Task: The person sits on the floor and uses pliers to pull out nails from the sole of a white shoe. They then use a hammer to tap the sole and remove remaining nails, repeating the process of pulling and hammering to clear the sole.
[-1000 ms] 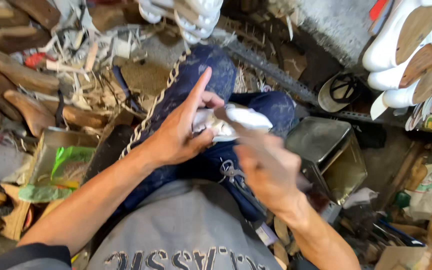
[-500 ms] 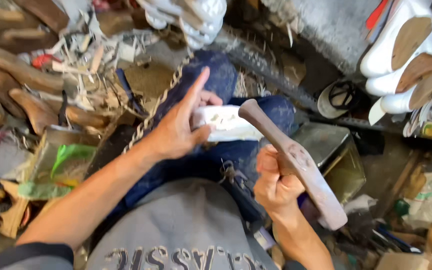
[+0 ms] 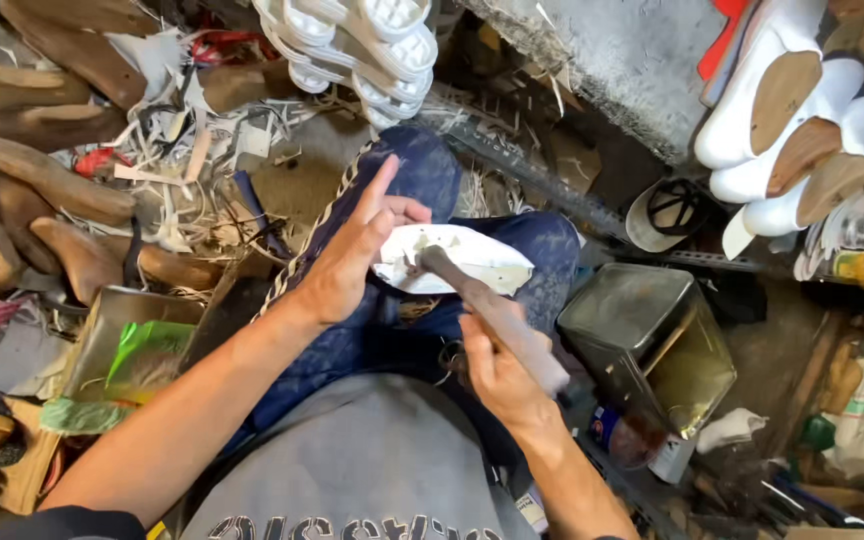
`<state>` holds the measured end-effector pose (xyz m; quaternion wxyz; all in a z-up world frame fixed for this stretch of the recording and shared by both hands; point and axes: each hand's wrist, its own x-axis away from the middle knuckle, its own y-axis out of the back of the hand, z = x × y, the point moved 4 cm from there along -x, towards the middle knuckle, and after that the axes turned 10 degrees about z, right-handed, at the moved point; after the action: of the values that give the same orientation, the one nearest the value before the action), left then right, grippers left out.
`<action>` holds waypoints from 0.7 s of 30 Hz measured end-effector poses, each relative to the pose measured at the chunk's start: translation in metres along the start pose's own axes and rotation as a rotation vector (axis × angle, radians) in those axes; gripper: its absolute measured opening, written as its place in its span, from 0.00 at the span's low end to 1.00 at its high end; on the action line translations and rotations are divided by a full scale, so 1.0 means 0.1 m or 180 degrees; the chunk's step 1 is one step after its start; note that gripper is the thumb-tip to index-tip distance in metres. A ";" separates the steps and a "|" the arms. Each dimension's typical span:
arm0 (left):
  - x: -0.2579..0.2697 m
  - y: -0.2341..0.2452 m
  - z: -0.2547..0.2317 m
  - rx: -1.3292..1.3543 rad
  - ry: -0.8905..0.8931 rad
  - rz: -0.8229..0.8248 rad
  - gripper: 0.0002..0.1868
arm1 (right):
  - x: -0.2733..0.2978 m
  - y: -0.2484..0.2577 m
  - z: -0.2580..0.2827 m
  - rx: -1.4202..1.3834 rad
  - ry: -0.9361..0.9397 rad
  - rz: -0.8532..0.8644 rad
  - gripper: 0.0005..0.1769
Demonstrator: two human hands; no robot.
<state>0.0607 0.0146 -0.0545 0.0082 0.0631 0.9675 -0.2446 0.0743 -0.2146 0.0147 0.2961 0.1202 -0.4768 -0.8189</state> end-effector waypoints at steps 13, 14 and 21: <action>0.00 -0.26 -0.39 0.0375 0.0119 -0.0552 0.50 | 0.03 -0.13 0.24 -0.0282 0.0002 0.0091 0.12; -0.07 -0.26 -0.53 0.0188 0.0118 -0.0495 0.50 | 0.03 -0.12 0.29 -0.0426 0.0029 -0.0012 0.13; 0.01 -0.13 -0.23 -0.0438 0.0262 -0.0438 0.47 | -0.09 0.29 0.13 -0.0921 0.0063 -0.0578 0.11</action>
<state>0.0588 0.0142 -0.0287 -0.0441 0.0057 0.9836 -0.1747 0.0864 -0.2107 0.0449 0.2398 0.1270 -0.3382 -0.9011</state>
